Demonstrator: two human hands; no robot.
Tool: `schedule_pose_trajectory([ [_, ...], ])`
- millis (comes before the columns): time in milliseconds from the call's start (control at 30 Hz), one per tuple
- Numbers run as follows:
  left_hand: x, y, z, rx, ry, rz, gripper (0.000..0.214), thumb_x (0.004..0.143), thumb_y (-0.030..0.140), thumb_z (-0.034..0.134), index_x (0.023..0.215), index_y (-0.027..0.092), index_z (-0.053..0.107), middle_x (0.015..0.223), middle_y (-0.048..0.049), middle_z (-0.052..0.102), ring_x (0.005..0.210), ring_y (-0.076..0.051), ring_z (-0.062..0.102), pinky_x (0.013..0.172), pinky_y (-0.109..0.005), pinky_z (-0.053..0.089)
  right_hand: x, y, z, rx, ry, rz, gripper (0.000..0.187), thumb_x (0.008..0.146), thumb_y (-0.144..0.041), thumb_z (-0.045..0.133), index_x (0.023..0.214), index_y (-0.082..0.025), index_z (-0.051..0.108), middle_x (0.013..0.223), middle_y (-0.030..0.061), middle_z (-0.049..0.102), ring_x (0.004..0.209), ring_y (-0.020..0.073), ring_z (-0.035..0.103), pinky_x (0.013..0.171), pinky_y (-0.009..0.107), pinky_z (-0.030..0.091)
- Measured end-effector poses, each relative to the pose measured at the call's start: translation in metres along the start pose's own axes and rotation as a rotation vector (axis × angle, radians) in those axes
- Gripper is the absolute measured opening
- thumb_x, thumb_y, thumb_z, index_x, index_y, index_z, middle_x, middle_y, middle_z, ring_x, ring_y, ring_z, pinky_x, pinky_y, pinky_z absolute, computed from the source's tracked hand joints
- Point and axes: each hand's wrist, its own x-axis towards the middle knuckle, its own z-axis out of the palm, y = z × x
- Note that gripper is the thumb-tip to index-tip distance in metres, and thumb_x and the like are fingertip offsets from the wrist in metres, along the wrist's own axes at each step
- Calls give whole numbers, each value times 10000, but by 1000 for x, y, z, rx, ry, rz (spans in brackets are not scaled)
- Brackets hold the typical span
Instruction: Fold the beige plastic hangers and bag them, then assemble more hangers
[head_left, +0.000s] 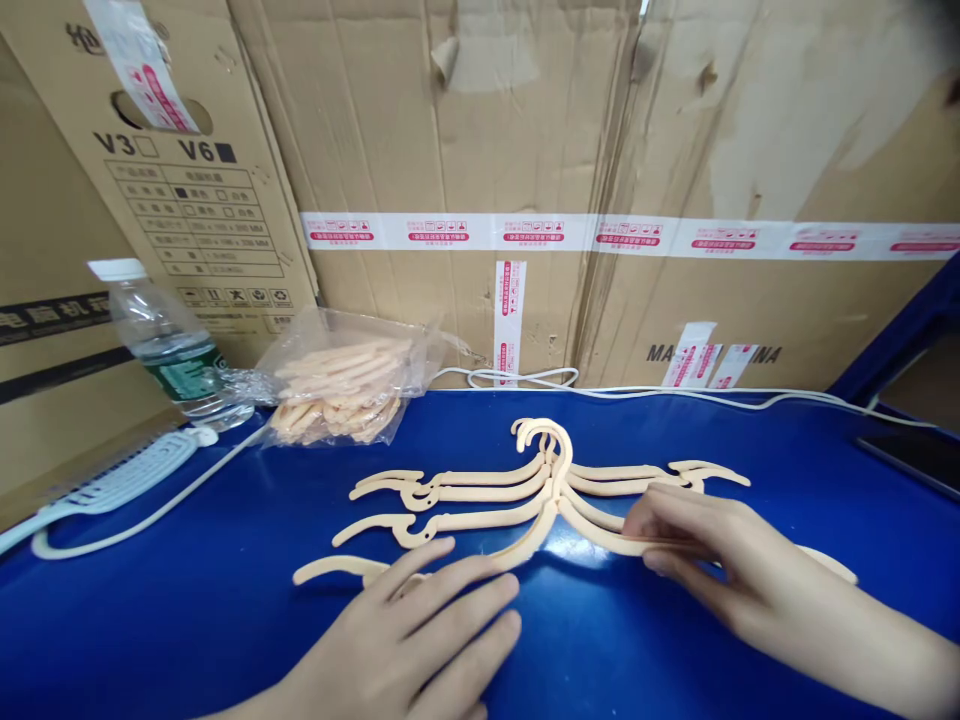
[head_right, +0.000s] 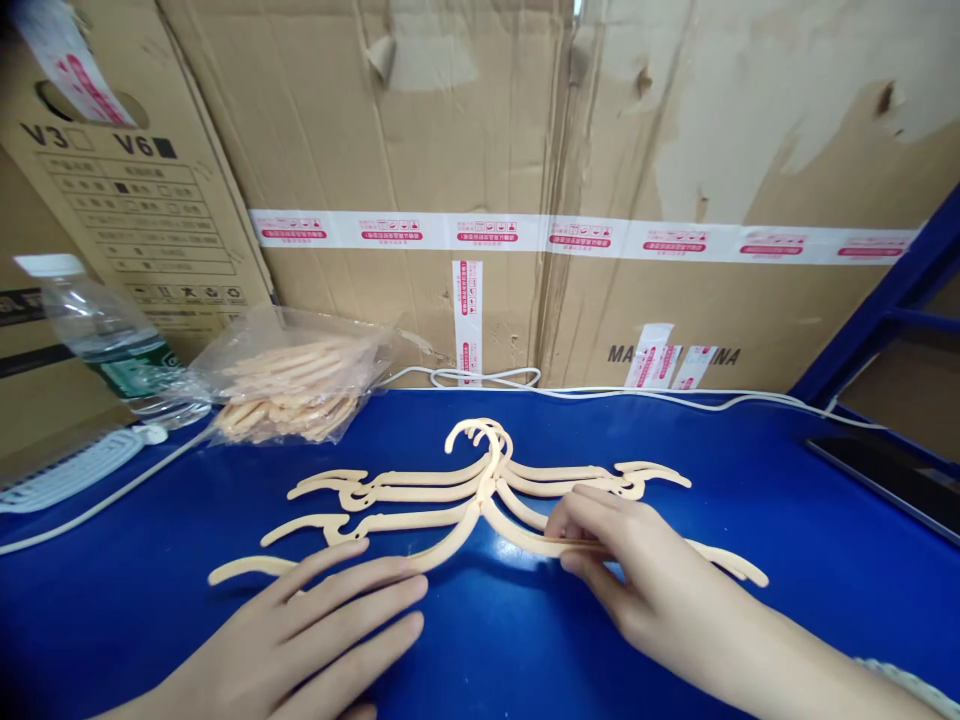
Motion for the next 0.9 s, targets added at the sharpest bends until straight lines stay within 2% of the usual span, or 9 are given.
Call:
schedule_pose_trajectory([
  [67,2,-8,-5,77,-123,16,485,870,191,613,1335,314,552,1288,-88,609,1221,-377,553,1108,-554,304,-1,2,3,-48,-45,18,97,881,-185,491,837,-225,568,808,38,645,680,175,616,589,280,525],
  [133,4,-10,-10,129,-182,6,503,877,234,606,1367,294,515,1315,-100,587,1250,-391,522,1102,-553,315,-2,4,4,-120,-67,21,89,850,-165,507,806,-222,559,806,41,628,681,176,605,589,290,520],
  [233,7,-6,-14,119,-201,-43,505,866,271,623,1361,292,523,1362,-93,544,1278,-395,491,1112,-553,296,-1,8,4,-219,-54,-14,91,811,-136,524,776,-215,549,827,54,607,737,193,598,628,316,518],
  [367,13,2,-20,-3,-176,-109,512,829,244,666,1326,309,564,1387,-73,520,1310,-374,461,1132,-528,276,4,10,1,-300,-44,-59,110,806,-120,521,744,-211,532,812,51,578,761,205,571,683,363,505],
  [467,17,2,-23,-21,-174,-104,540,797,243,702,1316,320,576,1384,-71,530,1305,-374,468,1127,-526,289,7,11,1,-327,-10,-49,97,808,-135,533,743,-206,523,859,65,562,769,212,559,697,391,504],
  [667,20,-20,-24,89,-224,-23,673,781,368,717,1405,320,471,1487,-81,413,1363,-388,379,1130,-554,256,12,19,5,-293,69,-69,93,861,-156,499,783,-207,498,1106,119,552,976,241,583,820,408,518],
  [833,32,-38,-26,81,-293,21,725,749,425,744,1409,340,457,1543,-67,308,1413,-384,280,1143,-568,184,27,37,7,-339,115,-80,130,903,-160,443,795,-200,502,972,117,621,940,262,607,808,443,517],
  [900,36,-43,-23,52,-243,50,703,733,436,753,1381,337,498,1538,-64,326,1416,-372,281,1152,-548,168,34,45,8,-368,154,-100,133,905,-150,434,803,-196,507,932,118,631,931,269,612,814,457,514],
])
